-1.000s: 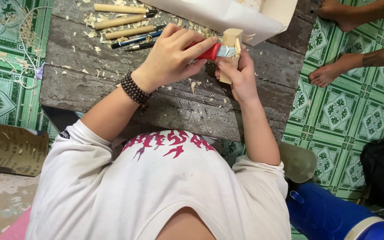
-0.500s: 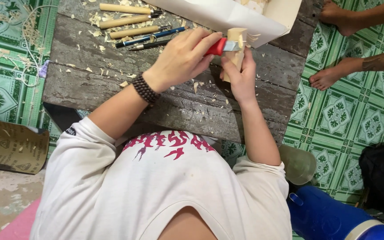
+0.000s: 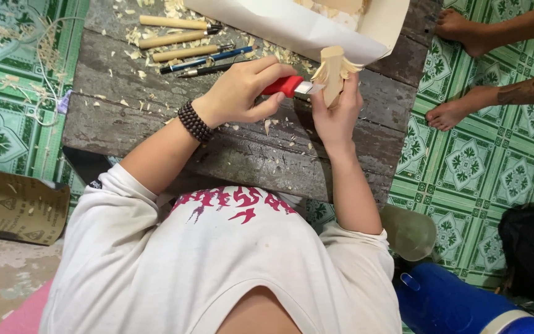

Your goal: The person carves a small wooden figure or object using a hand-held carving knife at a workbench.

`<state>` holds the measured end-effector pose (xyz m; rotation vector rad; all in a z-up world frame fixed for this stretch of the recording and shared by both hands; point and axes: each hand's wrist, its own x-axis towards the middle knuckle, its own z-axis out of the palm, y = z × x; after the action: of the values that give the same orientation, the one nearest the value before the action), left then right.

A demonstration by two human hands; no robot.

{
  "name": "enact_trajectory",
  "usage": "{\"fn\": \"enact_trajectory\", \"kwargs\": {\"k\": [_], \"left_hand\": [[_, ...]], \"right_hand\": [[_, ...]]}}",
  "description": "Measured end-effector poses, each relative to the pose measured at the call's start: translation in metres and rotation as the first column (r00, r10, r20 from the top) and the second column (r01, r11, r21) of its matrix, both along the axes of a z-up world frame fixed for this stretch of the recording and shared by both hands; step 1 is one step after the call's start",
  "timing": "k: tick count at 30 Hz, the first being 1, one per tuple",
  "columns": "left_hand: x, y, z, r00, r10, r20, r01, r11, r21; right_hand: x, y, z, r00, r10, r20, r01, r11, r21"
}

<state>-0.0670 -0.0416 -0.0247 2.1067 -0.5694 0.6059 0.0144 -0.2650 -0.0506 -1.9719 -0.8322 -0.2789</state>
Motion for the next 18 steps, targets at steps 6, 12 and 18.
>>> {"fn": "enact_trajectory", "kwargs": {"k": [6,12,18], "left_hand": [[0.007,-0.001,-0.013,0.998,0.041,-0.042,-0.042,0.999,-0.020],[0.007,0.000,-0.012,0.993,0.025,-0.114,-0.042,0.988,-0.147],[-0.007,-0.058,0.016,-0.007,-0.999,0.033,0.382,-0.034,-0.924]], "right_hand": [[0.003,0.006,-0.009,0.997,-0.036,0.069,0.043,0.992,-0.115],[0.000,0.006,-0.020,0.996,-0.024,-0.083,0.018,0.997,-0.072],[-0.018,0.022,-0.024,0.271,0.546,-0.793,-0.031,0.828,0.560]]}}
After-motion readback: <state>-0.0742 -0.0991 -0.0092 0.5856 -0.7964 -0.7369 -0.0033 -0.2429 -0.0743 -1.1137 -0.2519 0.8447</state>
